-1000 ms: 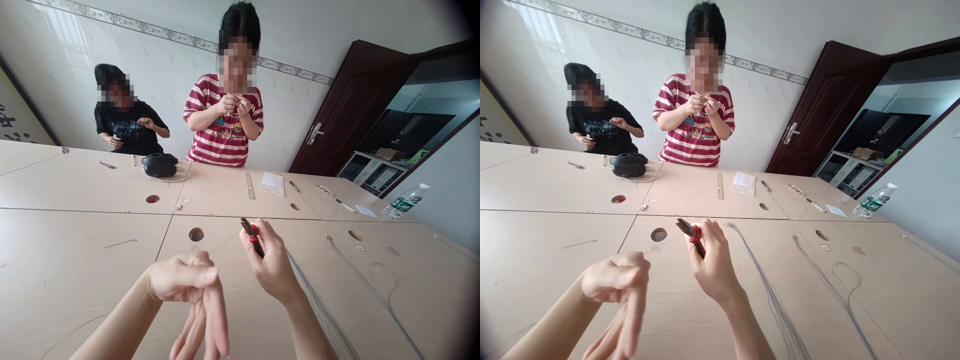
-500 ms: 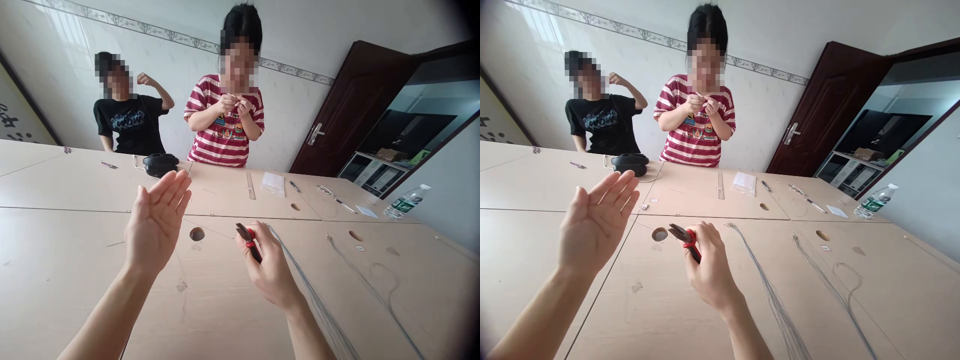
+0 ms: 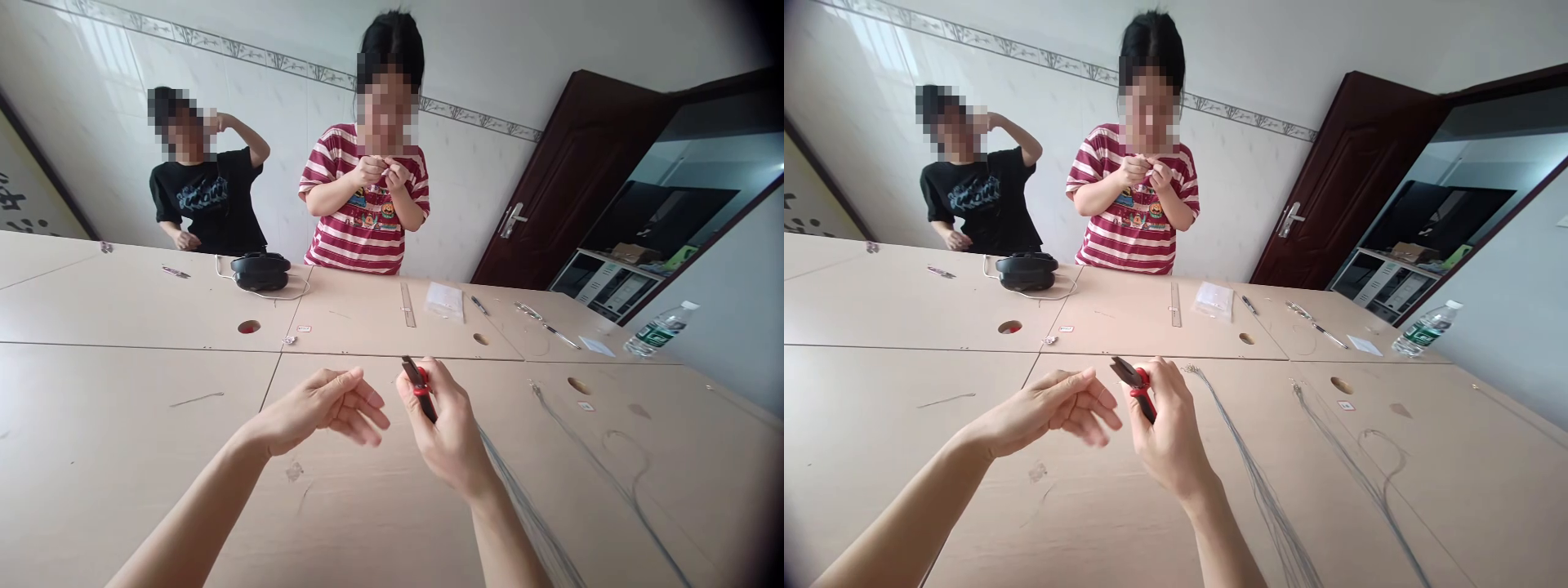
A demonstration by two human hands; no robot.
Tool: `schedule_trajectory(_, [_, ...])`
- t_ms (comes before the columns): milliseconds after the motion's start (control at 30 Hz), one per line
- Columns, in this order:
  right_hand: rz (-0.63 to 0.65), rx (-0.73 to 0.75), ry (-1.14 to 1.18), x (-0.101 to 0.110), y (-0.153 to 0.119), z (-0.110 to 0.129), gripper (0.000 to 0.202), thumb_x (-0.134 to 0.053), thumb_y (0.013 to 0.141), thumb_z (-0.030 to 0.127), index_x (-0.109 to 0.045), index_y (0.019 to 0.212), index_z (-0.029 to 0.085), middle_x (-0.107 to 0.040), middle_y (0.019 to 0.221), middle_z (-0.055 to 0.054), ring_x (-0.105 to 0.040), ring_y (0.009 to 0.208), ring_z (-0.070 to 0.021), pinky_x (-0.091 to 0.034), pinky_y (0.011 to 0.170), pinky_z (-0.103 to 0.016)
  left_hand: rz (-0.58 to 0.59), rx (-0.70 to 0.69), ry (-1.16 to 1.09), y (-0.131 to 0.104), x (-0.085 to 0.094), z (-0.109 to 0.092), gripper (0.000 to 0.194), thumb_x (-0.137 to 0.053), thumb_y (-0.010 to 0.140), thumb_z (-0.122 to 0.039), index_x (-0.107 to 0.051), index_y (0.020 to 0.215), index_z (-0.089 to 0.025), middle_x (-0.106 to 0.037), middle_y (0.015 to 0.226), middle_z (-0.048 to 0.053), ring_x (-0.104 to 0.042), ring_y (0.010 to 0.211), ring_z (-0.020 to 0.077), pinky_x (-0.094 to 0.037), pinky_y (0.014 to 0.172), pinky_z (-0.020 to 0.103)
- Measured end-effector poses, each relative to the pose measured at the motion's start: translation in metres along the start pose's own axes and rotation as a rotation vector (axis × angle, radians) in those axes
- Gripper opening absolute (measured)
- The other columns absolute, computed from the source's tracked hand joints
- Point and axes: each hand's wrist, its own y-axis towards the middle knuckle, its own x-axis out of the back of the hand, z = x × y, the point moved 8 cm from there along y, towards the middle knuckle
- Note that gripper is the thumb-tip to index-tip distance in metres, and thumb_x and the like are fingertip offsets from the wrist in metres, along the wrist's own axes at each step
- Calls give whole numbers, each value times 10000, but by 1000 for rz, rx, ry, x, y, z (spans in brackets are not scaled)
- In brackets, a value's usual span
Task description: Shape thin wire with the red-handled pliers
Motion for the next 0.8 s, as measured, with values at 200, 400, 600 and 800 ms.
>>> schedule_trajectory(200, [-39,-30,-27,8,1,-8,111,-461,938,236,-453,828,218,-512,757,0,-501,716,-154,-398,660,-274,214,27,-104,-3,-17,4,524,-388,966,-514,-654,780,-102,-626,514,34,-212,295,5,-168,361,177])
schedule_trajectory(400, [-26,-38,-4,4,0,-10,90,-464,940,237,-466,851,220,-525,789,-7,-503,733,-156,-417,697,-287,455,70,-215,-4,-39,17,568,-361,966,-526,-656,751,-91,-578,463,23,-177,260,25,-115,292,197])
schedule_trajectory(600, [-44,-47,3,5,0,-9,96,-463,941,230,-458,845,219,-510,790,-1,-487,733,-151,-409,696,-287,731,173,-251,-11,-72,23,545,-362,970,-484,-661,744,-88,-583,464,43,-268,231,57,-158,231,194])
schedule_trajectory(800, [-31,-76,9,-1,1,-12,122,-446,939,230,-436,818,218,-473,756,8,-468,700,-146,-394,657,-279,833,96,-202,-28,-83,19,612,-486,879,-596,-705,676,-63,-624,475,101,-519,320,142,-345,263,208])
